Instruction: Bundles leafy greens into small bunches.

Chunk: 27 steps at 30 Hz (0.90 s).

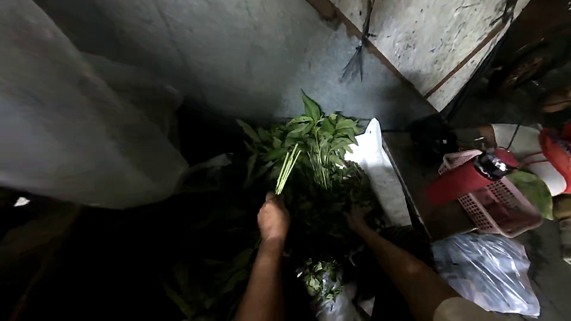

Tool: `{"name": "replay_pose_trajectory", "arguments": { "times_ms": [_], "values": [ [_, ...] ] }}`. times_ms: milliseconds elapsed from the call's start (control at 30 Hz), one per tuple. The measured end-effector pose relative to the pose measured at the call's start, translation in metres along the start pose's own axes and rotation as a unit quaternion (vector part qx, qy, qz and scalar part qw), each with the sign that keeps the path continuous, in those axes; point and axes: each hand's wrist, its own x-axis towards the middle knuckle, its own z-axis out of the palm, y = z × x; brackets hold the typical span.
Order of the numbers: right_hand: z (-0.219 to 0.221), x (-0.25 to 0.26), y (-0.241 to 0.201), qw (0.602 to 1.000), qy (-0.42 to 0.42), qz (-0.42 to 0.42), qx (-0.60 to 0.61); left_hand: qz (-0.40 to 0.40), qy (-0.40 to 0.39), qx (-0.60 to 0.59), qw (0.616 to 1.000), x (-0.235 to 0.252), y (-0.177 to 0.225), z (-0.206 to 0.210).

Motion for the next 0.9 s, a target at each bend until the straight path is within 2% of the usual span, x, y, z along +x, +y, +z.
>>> {"name": "replay_pose_trajectory", "arguments": {
  "times_ms": [67,167,267,333,400,467,600,700,800,900],
  "values": [
    [0.034,-0.032,-0.01,0.998,-0.034,-0.019,-0.054,0.01,-0.008,-0.005,1.0,0.001,0.005,0.003],
    [0.04,-0.065,-0.04,0.994,-0.056,-0.05,-0.076,0.026,-0.016,-0.02,0.999,0.004,0.011,0.005],
    [0.018,-0.053,-0.052,0.997,0.065,-0.037,-0.008,0.032,-0.025,-0.038,0.998,0.005,0.016,0.007],
    [0.0,-0.031,-0.046,0.991,0.12,0.04,0.032,0.038,-0.044,-0.035,0.998,0.007,0.018,0.008],
    [-0.015,-0.018,-0.037,0.988,0.083,0.123,0.039,0.046,-0.067,-0.031,0.996,0.01,0.019,0.01],
    [-0.019,-0.014,-0.029,0.986,0.007,0.164,0.008,0.051,-0.089,-0.016,0.995,0.012,0.019,0.01],
    [-0.002,-0.01,-0.018,0.991,0.024,0.13,-0.026,0.051,-0.137,0.014,0.989,0.01,0.022,0.012],
    [-0.007,-0.006,-0.019,0.988,0.003,0.142,-0.062,0.055,-0.17,-0.01,0.984,0.01,0.018,0.013],
    [-0.021,0.005,-0.009,0.984,-0.025,0.174,0.025,0.059,-0.197,-0.054,0.977,0.013,0.011,0.009],
    [-0.053,-0.019,-0.02,0.959,-0.039,0.196,0.202,0.064,-0.21,-0.099,0.971,0.019,0.001,0.011]
  ]
}}
